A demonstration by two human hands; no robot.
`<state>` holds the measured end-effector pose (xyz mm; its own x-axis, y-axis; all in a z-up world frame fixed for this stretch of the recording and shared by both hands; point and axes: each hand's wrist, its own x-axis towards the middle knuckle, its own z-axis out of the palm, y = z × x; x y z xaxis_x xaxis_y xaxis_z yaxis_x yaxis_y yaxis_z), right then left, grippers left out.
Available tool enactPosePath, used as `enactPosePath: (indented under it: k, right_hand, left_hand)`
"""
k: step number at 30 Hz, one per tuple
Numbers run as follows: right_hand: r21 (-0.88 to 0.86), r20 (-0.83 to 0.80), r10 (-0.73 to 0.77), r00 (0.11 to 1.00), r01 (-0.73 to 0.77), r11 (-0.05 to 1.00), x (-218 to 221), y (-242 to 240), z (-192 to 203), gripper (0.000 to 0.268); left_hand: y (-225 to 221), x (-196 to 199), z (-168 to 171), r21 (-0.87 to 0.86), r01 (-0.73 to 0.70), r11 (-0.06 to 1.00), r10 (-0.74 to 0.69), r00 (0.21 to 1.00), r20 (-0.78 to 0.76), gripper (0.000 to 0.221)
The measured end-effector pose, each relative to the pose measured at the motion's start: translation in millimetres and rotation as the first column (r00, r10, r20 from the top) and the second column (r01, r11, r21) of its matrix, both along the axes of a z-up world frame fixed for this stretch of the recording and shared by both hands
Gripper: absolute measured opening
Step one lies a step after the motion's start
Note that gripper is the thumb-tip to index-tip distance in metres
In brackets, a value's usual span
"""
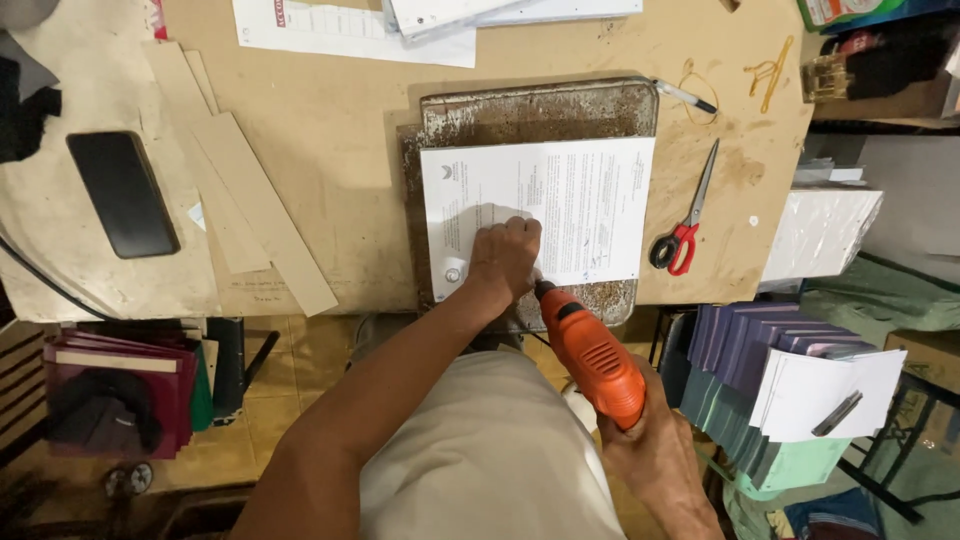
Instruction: Using a handheld electric drill to create holes in a stack of paper placed on a metal tray for binding.
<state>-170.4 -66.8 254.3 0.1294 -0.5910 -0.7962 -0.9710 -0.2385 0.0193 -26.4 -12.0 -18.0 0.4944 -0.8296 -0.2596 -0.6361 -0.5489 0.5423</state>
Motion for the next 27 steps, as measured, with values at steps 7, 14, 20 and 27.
enactPosePath:
  k: [7,14,20,27]
  right_hand:
    - [-0.017,-0.037,-0.107,0.994,0.106,0.994,12.8,4.1,22.9,0.079]
    - [-0.053,-0.156,-0.171,0.973,0.165,0.985,-14.2,15.3,44.6,0.088]
    - [-0.002,-0.131,-0.161,0.978,0.162,0.987,-45.7,45.6,29.2,0.088]
    - [0.013,-0.121,-0.180,0.976,0.183,0.983,-23.4,63.1,30.1,0.088]
  left_hand:
    - [-3.4,12.3,22.0,0.181,0.095,0.979,-0.070,0.988,-0.140,0.056]
    - [-1.6,21.3,28.0,0.172,0.144,0.975,-0.108,0.973,-0.204,0.055]
    - [24.7,79.2,110.8,0.331,-0.217,0.918,0.392,0.383,-0.836,0.023]
    - [42.0,71.6,42.4,0.238,0.403,0.884,-0.331,0.897,-0.292,0.028]
